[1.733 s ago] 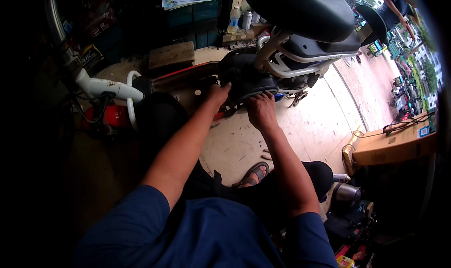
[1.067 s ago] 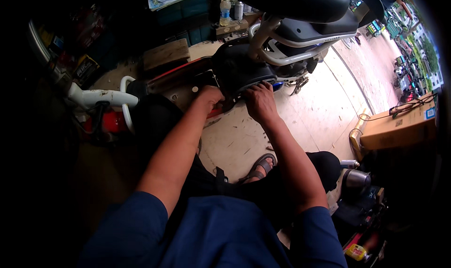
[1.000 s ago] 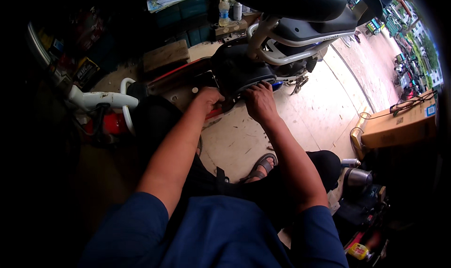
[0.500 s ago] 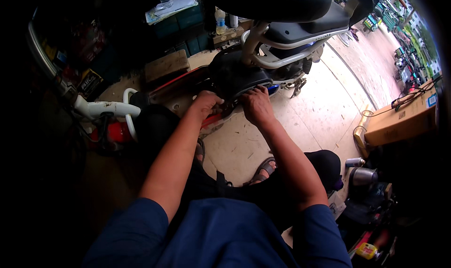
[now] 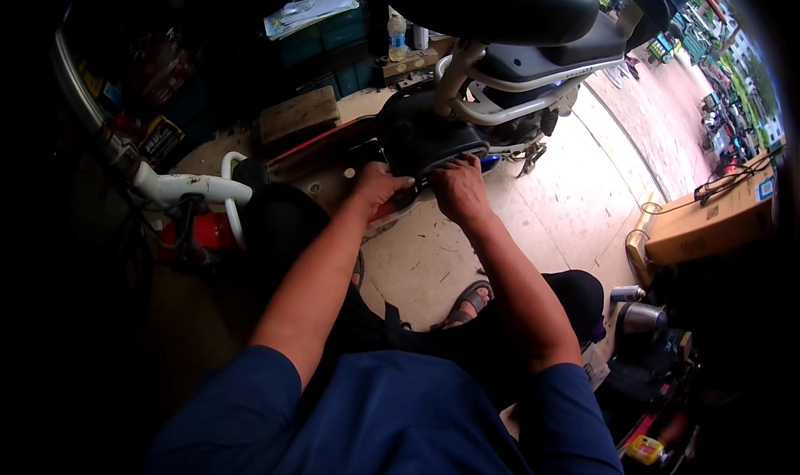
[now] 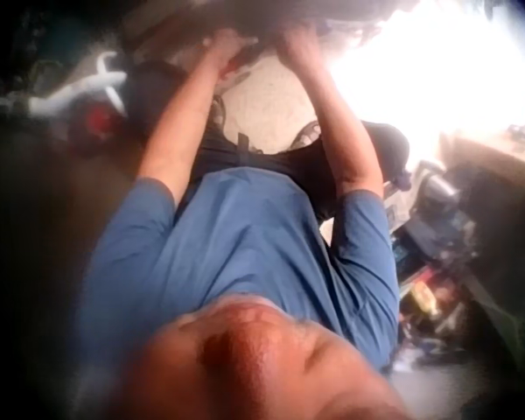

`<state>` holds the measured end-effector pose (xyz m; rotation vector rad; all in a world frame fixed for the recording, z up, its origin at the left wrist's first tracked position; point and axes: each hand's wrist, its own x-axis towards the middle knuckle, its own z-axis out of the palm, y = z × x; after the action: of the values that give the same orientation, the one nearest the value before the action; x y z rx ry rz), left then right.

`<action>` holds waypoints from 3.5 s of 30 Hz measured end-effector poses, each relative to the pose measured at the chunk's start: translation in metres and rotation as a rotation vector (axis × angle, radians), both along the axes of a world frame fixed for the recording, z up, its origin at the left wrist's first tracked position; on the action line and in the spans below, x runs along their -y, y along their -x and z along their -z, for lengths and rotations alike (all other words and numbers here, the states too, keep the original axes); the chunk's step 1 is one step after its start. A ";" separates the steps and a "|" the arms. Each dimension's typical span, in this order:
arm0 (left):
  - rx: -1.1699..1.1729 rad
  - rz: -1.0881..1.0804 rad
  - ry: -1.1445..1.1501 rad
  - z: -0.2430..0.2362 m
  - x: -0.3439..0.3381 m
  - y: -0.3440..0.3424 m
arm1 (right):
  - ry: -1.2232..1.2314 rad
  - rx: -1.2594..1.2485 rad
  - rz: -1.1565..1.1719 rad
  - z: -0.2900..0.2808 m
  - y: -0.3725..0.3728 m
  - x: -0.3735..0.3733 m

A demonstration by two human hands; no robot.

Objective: The person assembles components of a scooter by aligning a plastic panel with the frame and securing it with screws using a power drill. They pick up screws by hand, position them in pre-drilled holes, and use the power drill to tighten them while holding the parts in place.

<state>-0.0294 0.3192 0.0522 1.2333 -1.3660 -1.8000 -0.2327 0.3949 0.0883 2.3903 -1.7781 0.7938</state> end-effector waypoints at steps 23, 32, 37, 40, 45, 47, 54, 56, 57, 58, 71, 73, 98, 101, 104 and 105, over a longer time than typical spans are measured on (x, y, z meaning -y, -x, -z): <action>-0.174 -0.149 -0.050 0.036 -0.004 0.014 | -0.202 -0.088 0.002 0.003 0.009 0.007; -0.091 -0.160 -0.027 0.037 -0.004 0.015 | -0.178 -0.049 -0.040 0.005 0.010 0.008; -0.089 -0.133 -0.044 0.023 -0.002 0.014 | -0.192 -0.050 -0.018 0.001 0.008 0.007; -0.069 -0.149 -0.058 0.025 -0.002 0.015 | -0.193 -0.004 -0.013 -0.004 0.005 0.005; -0.160 -0.141 -0.094 0.021 -0.003 0.021 | -0.123 0.052 -0.048 -0.005 0.010 0.006; -0.163 -0.151 -0.087 0.030 -0.002 0.018 | -0.119 0.068 -0.086 -0.009 0.009 0.008; -0.203 -0.185 -0.022 0.058 0.002 0.024 | -0.088 0.164 -0.050 -0.021 0.016 0.014; -0.206 -0.188 -0.029 0.060 0.001 0.025 | -0.130 0.183 0.055 -0.032 0.028 0.022; -0.178 -0.194 -0.031 0.061 0.001 0.024 | -0.150 0.194 0.105 -0.038 0.031 0.024; -0.153 -0.199 -0.027 0.057 0.003 0.025 | -0.226 0.324 0.236 -0.048 0.029 0.025; -0.170 -0.207 0.028 0.054 -0.003 0.022 | -0.887 0.680 0.423 -0.044 0.085 0.058; -0.199 -0.186 -0.041 0.053 -0.003 0.024 | -0.988 0.685 0.375 -0.042 0.097 0.063; -0.051 -0.061 -0.013 0.022 -0.002 0.014 | -0.249 0.854 0.494 0.057 0.086 0.039; -0.099 -0.072 -0.020 0.029 0.003 0.014 | -0.268 0.947 0.488 0.054 0.082 0.038; -0.070 -0.074 -0.007 0.025 -0.001 0.015 | -0.238 0.945 0.541 0.046 0.075 0.034; -0.002 -0.043 0.013 0.020 -0.004 0.017 | -0.242 0.942 0.558 0.043 0.075 0.030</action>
<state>-0.0464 0.3236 0.0325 1.2452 -1.3377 -1.7599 -0.3074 0.3648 0.0458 1.4813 -2.7801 1.8522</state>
